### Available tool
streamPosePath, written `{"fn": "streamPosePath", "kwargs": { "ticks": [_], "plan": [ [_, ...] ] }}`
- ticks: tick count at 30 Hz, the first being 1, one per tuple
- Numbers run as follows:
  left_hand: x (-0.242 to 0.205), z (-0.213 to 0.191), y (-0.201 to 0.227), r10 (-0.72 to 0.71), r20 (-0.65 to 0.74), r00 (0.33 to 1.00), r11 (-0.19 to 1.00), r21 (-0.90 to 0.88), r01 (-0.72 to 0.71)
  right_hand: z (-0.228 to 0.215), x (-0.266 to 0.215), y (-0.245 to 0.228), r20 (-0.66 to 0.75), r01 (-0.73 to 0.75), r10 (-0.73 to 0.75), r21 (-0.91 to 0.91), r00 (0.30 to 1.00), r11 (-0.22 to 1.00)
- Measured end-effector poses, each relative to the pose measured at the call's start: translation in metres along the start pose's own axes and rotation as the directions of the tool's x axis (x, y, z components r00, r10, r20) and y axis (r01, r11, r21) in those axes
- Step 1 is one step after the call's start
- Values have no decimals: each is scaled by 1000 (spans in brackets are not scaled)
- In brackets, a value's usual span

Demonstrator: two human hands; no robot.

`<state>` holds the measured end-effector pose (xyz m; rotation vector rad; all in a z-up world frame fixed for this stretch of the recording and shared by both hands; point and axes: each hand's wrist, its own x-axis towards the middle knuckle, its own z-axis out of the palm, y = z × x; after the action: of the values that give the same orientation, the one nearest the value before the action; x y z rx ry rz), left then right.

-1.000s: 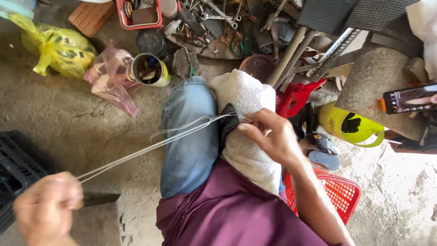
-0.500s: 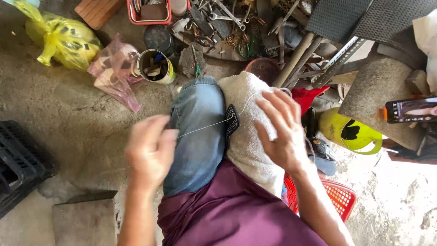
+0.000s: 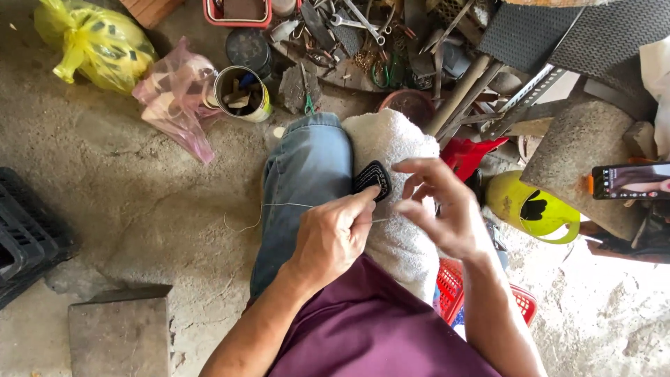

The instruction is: Hand-stitching a shoe sole to the upper part of a shoe using a needle and thread.

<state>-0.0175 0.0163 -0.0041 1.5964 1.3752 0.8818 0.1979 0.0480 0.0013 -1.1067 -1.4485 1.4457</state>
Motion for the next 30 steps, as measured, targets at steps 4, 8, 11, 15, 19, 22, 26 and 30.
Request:
{"fn": "streamPosePath", "kwargs": {
  "ticks": [4, 8, 11, 15, 19, 22, 26, 30],
  "plan": [
    [5, 0, 4, 52, 61, 997, 999, -16, -51, 5, -7, 19, 75, 96, -66, -545, 995, 833],
    [12, 4, 2, 68, 92, 993, 998, -26, -66, 9, -18, 34, -13, 112, -152, -621, 988, 776],
    [13, 9, -3, 79, 87, 993, 997, -19, -78, 21, -16, 25, -100, 49, -136, -598, 986, 800],
    [11, -6, 6, 101, 37, 994, 993, 57, -103, 26, -19, 22, -141, -16, -97, -638, 985, 770],
    [-1, -36, 13, 126, 69, 990, 991, 41, -129, 21, -18, 0, -300, -215, 63, -506, 952, 836],
    [-5, -53, 21, 104, 166, 981, 993, 37, -111, 8, -15, -23, -380, -377, 235, -360, 895, 853],
    [5, -50, 29, 145, 229, 963, 959, 206, -193, -11, -1, -28, -288, -532, 448, -428, 847, 731],
    [12, -28, 20, 73, 337, 939, 970, 195, -145, -3, -5, -19, -270, -554, 484, -403, 832, 728]
  ]
}}
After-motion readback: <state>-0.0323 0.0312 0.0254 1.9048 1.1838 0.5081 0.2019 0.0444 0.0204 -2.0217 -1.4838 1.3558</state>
